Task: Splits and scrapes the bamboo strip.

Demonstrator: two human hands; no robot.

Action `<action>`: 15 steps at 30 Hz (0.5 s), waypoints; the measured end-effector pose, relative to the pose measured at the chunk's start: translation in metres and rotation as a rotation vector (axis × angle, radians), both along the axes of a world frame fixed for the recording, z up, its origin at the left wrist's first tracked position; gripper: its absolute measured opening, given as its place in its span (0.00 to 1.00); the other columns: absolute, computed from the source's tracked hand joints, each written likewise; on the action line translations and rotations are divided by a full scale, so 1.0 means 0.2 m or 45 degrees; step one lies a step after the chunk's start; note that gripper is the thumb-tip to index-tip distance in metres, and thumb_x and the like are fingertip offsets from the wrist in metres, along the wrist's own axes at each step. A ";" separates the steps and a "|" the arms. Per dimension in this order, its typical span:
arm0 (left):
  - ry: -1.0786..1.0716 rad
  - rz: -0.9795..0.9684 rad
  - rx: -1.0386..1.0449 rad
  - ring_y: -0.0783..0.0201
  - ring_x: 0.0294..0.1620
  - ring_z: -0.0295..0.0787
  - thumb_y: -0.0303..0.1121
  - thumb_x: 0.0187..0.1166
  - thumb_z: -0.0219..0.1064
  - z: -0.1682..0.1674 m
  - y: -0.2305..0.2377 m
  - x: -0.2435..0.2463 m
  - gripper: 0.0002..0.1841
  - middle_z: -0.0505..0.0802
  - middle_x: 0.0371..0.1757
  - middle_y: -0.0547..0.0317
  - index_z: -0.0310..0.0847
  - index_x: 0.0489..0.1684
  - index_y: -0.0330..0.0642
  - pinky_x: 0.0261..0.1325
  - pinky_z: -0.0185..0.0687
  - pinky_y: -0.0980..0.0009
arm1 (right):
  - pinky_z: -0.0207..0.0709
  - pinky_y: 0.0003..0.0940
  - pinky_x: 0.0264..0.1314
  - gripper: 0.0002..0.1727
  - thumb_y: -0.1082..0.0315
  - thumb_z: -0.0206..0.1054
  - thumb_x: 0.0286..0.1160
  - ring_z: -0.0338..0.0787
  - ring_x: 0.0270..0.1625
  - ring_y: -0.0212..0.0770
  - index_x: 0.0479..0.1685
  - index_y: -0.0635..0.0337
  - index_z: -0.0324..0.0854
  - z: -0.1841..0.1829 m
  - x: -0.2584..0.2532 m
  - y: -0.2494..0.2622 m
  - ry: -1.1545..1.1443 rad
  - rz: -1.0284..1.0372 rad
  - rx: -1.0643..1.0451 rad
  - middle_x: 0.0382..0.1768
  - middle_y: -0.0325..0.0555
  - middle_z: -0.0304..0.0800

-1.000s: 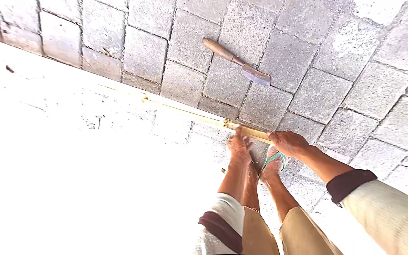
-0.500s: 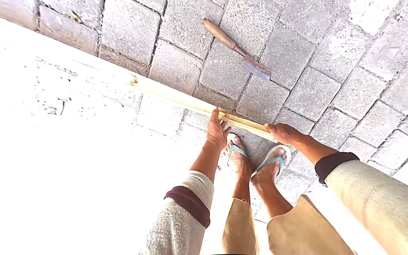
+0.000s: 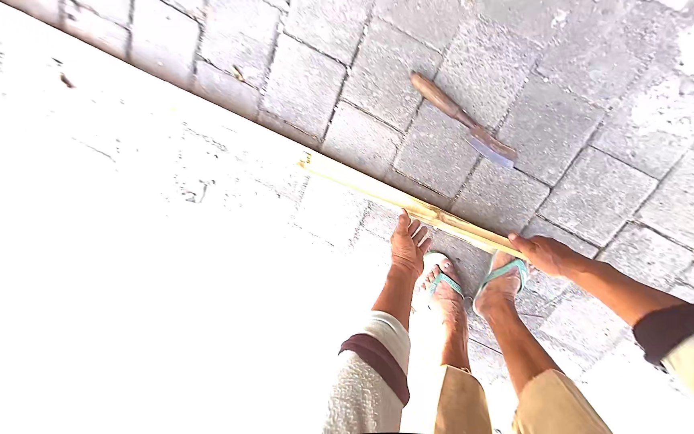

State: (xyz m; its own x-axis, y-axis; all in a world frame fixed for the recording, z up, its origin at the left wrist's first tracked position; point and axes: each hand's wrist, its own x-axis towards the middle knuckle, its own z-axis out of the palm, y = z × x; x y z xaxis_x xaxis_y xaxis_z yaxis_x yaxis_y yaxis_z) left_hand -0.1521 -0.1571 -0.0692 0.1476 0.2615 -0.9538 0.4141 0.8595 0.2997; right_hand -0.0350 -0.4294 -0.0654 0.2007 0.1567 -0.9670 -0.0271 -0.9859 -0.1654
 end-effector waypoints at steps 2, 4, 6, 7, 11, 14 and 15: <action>-0.009 0.127 0.006 0.50 0.70 0.84 0.63 0.86 0.55 -0.01 0.06 0.03 0.36 0.82 0.77 0.47 0.69 0.82 0.44 0.67 0.81 0.49 | 0.78 0.65 0.61 0.46 0.35 0.32 0.91 0.90 0.54 0.62 0.45 0.69 0.86 0.02 0.00 0.00 0.034 0.004 0.012 0.44 0.66 0.90; -0.051 0.243 0.019 0.51 0.64 0.87 0.61 0.86 0.56 -0.04 0.12 0.05 0.33 0.86 0.70 0.48 0.73 0.77 0.43 0.65 0.83 0.49 | 0.77 0.64 0.63 0.45 0.36 0.32 0.91 0.90 0.56 0.61 0.49 0.68 0.86 0.01 0.01 -0.02 0.079 -0.003 0.043 0.47 0.65 0.90; -0.137 0.375 0.051 0.51 0.59 0.89 0.58 0.87 0.57 -0.11 0.18 0.07 0.28 0.89 0.61 0.49 0.75 0.69 0.44 0.62 0.85 0.48 | 0.76 0.65 0.61 0.46 0.35 0.32 0.91 0.89 0.55 0.62 0.52 0.69 0.84 0.00 -0.01 -0.02 0.099 -0.050 0.050 0.47 0.67 0.89; -0.210 0.437 0.053 0.51 0.58 0.89 0.56 0.88 0.56 -0.16 0.20 0.07 0.25 0.90 0.60 0.51 0.75 0.67 0.44 0.61 0.84 0.48 | 0.76 0.65 0.62 0.46 0.34 0.33 0.91 0.89 0.56 0.63 0.56 0.69 0.83 -0.01 -0.03 -0.02 0.100 -0.077 0.049 0.50 0.67 0.89; -0.330 0.583 0.115 0.62 0.27 0.87 0.54 0.91 0.49 -0.16 0.20 0.15 0.21 0.85 0.24 0.65 0.77 0.35 0.51 0.39 0.90 0.59 | 0.76 0.65 0.58 0.46 0.35 0.32 0.92 0.87 0.47 0.62 0.58 0.71 0.82 -0.04 -0.19 -0.05 0.177 -0.212 0.114 0.46 0.68 0.87; -0.032 0.459 0.290 0.71 0.06 0.60 0.55 0.93 0.47 -0.09 0.16 0.19 0.24 0.64 0.10 0.71 0.64 0.24 0.54 0.11 0.65 0.74 | 0.73 0.55 0.41 0.44 0.34 0.30 0.90 0.79 0.32 0.50 0.39 0.65 0.81 -0.05 -0.42 -0.10 0.265 -0.327 0.189 0.27 0.52 0.77; 0.040 0.428 0.317 0.72 0.05 0.58 0.54 0.94 0.48 -0.05 0.16 0.18 0.23 0.63 0.10 0.71 0.63 0.25 0.53 0.09 0.62 0.75 | 0.74 0.57 0.43 0.45 0.33 0.29 0.89 0.81 0.34 0.52 0.39 0.63 0.81 -0.01 -0.49 -0.10 0.268 -0.308 0.181 0.28 0.52 0.78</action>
State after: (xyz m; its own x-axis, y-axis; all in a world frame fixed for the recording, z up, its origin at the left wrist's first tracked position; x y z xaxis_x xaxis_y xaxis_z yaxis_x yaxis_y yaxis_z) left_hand -0.1170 -0.1246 -0.0802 -0.0133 0.5134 -0.8580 0.1351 0.8512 0.5072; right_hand -0.1330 -0.4496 -0.0675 0.0466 0.2652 -0.9631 -0.3054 -0.9142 -0.2665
